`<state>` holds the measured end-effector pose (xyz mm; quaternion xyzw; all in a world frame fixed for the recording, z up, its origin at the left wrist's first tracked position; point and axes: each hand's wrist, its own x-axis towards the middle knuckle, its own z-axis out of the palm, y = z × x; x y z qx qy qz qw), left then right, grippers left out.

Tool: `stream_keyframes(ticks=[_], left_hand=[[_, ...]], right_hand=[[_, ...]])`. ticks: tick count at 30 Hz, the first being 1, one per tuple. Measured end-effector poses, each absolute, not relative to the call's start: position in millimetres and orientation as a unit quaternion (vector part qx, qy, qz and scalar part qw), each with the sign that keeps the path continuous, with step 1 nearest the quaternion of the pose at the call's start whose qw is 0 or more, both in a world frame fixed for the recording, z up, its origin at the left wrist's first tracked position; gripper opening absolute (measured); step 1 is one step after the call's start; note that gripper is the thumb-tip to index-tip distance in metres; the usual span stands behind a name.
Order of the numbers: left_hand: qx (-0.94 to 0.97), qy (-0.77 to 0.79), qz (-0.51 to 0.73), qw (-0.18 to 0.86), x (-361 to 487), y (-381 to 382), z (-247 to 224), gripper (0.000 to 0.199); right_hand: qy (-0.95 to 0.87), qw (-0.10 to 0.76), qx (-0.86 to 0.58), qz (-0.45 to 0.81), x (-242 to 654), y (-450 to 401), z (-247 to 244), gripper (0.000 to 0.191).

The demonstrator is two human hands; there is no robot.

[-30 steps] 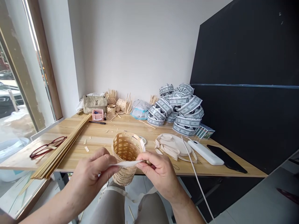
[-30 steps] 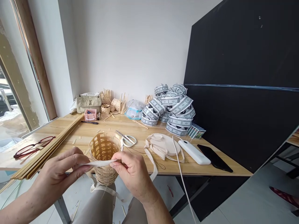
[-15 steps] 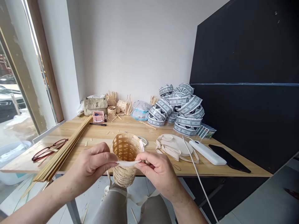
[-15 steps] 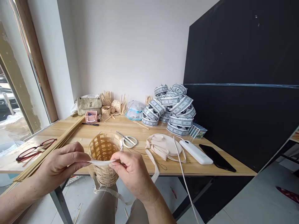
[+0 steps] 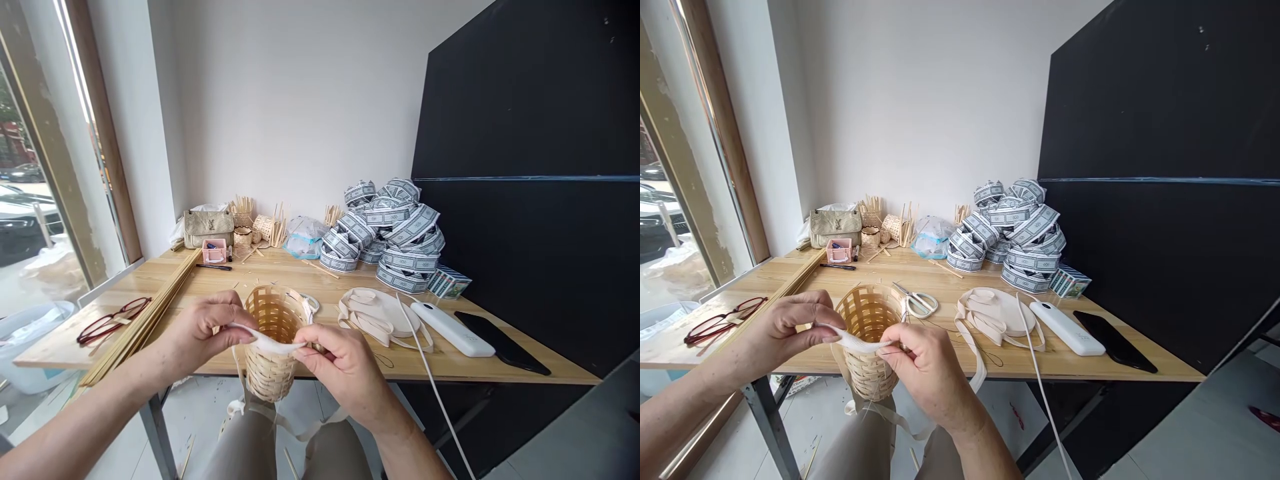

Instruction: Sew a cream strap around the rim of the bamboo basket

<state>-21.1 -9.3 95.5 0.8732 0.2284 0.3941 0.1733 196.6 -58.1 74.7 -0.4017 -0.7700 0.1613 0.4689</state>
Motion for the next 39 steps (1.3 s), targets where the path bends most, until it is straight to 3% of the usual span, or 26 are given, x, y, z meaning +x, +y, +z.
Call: stream_keyframes(ticks=[8,24,30,39], left_hand=[[0.892,0.182,0.378,0.170,-19,-4,108,0.029],[0.853,0.144,0.391,0.315,-15,11,100,0.033],[0.877,0.079,0.376,0.287,-14,16,102,0.036],[0.910,0.104,0.315,0.249,-18,19,107,0.041]], right_hand=[[-0.777,0.465,-0.388,0.169,200,-57,75,0.014],[-0.781,0.462,-0.385,0.171,205,-54,76,0.014],[-0.778,0.455,-0.393,0.183,206,-54,75,0.014],[-0.767,0.454,-0.408,0.197,206,-54,77,0.014]])
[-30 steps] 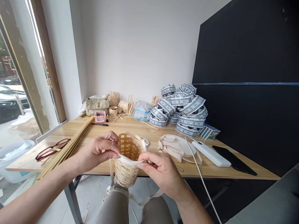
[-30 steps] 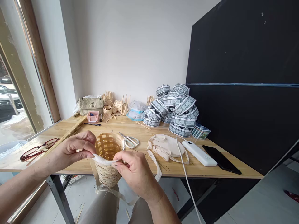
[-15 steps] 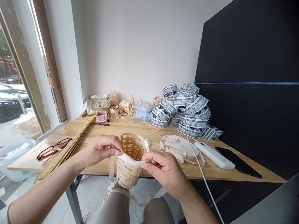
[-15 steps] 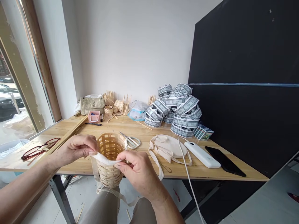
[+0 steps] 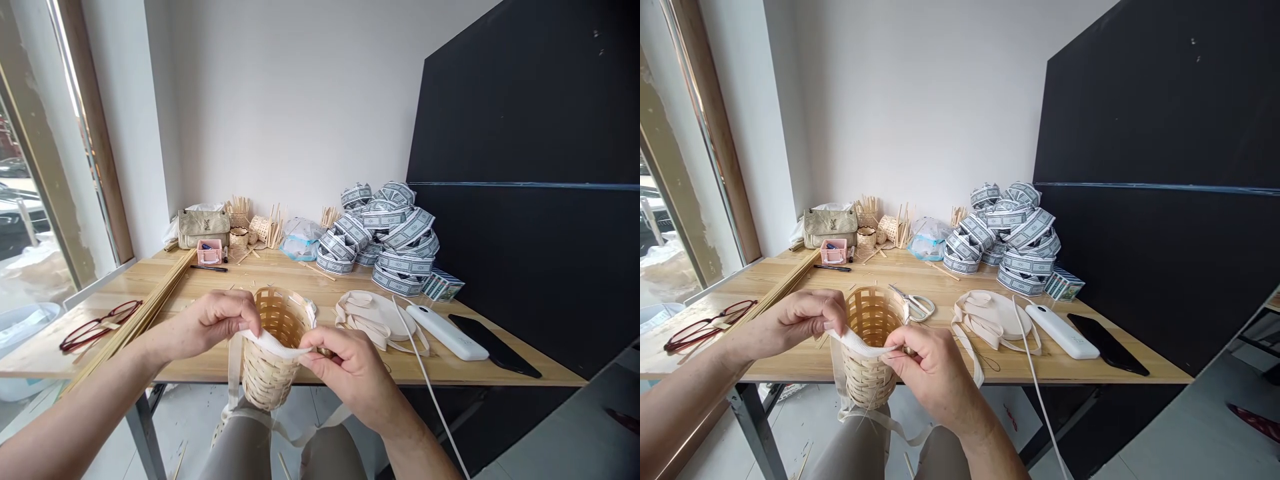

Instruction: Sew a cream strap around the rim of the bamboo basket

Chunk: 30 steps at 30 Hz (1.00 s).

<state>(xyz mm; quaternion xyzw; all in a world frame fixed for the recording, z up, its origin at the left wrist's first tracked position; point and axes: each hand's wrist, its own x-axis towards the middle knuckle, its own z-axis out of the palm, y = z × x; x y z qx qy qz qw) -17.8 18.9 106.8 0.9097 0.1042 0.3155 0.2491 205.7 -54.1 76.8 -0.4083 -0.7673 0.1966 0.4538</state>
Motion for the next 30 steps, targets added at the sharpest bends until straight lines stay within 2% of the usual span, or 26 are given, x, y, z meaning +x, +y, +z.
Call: stream_keyframes(ticks=[6,15,21,30], left_hand=[[0.900,0.135,0.338,0.239,-13,13,107,0.037],[0.868,0.194,0.344,0.302,-9,12,104,0.037],[0.856,0.179,0.359,0.325,-7,10,103,0.036],[0.863,0.216,0.352,0.290,-8,7,101,0.030]], right_hand=[[-0.764,0.454,-0.414,0.195,206,-54,77,0.014],[-0.766,0.451,-0.420,0.182,207,-54,77,0.015],[-0.768,0.442,-0.428,0.178,207,-55,78,0.016],[-0.765,0.436,-0.437,0.184,206,-54,77,0.016]])
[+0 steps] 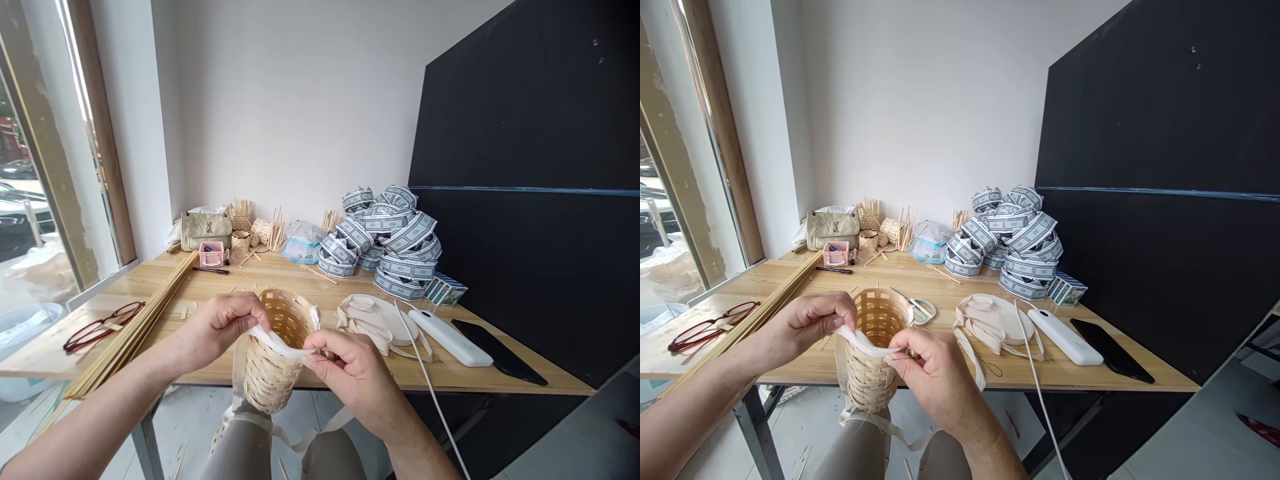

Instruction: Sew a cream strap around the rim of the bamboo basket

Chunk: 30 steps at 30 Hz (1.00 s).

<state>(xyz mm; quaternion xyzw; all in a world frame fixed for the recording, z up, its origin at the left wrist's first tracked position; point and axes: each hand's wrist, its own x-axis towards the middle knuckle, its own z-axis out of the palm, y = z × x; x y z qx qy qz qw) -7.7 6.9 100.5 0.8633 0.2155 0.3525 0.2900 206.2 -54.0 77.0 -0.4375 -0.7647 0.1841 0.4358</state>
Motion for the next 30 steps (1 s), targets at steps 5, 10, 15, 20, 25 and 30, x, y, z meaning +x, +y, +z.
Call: stream_keyframes(ticks=[5,10,15,20,25,30], left_hand=[[0.882,0.195,0.342,0.259,-9,7,101,0.031],[0.897,0.186,0.324,0.235,-11,7,105,0.028],[0.893,0.193,0.319,0.252,-13,5,106,0.020],[0.887,0.190,0.337,0.251,-9,11,100,0.024],[0.892,0.132,0.359,0.242,-8,16,102,0.036],[0.918,0.153,0.289,0.225,-11,9,112,0.034]], right_hand=[[-0.759,0.438,-0.445,0.187,205,-54,77,0.015],[-0.756,0.440,-0.448,0.184,203,-53,78,0.014],[-0.753,0.438,-0.457,0.181,203,-54,78,0.014],[-0.749,0.444,-0.454,0.191,203,-56,78,0.016],[-0.744,0.450,-0.450,0.203,200,-57,78,0.015],[-0.735,0.456,-0.453,0.216,200,-57,78,0.014]])
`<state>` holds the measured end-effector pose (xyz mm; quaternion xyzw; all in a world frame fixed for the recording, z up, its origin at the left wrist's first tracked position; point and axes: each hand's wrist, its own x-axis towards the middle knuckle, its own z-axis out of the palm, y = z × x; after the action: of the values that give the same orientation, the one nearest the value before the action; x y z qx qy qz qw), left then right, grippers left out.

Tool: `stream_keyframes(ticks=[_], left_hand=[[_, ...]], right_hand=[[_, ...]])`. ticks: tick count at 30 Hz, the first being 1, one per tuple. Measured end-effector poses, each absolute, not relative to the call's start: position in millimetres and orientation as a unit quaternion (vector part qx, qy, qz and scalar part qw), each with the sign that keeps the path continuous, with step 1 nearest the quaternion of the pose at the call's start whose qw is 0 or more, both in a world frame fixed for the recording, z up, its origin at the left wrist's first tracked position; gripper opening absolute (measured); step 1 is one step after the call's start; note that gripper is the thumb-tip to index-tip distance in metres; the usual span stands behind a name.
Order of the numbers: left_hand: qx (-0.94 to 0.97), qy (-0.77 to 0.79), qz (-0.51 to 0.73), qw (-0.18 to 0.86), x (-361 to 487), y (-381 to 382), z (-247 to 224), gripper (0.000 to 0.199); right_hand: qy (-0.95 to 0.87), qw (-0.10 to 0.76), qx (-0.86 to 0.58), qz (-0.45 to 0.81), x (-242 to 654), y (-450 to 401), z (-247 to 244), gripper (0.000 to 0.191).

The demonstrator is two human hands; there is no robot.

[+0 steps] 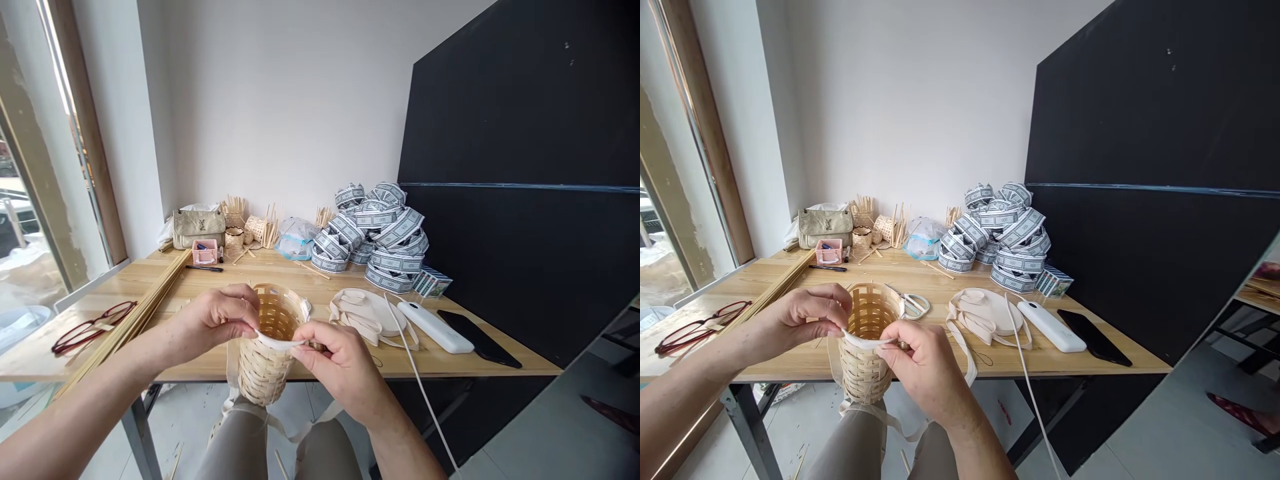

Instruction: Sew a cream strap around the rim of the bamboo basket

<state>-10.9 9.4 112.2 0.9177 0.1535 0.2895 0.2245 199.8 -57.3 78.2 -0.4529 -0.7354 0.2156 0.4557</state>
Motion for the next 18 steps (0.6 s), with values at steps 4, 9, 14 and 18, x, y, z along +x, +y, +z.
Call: stream_keyframes(ticks=[4,9,14,18], left_hand=[[0.925,0.174,0.312,0.128,-13,12,109,0.026],[0.937,0.137,0.320,0.042,-14,19,111,0.015],[0.958,0.121,0.208,0.155,-11,13,129,0.023],[0.952,0.144,0.198,0.184,-8,7,132,0.025]], right_hand=[[-0.731,0.456,-0.455,0.225,200,-58,79,0.014],[-0.731,0.457,-0.452,0.227,199,-58,80,0.013],[-0.728,0.462,-0.451,0.232,201,-59,79,0.013],[-0.720,0.464,-0.449,0.253,202,-59,77,0.013]])
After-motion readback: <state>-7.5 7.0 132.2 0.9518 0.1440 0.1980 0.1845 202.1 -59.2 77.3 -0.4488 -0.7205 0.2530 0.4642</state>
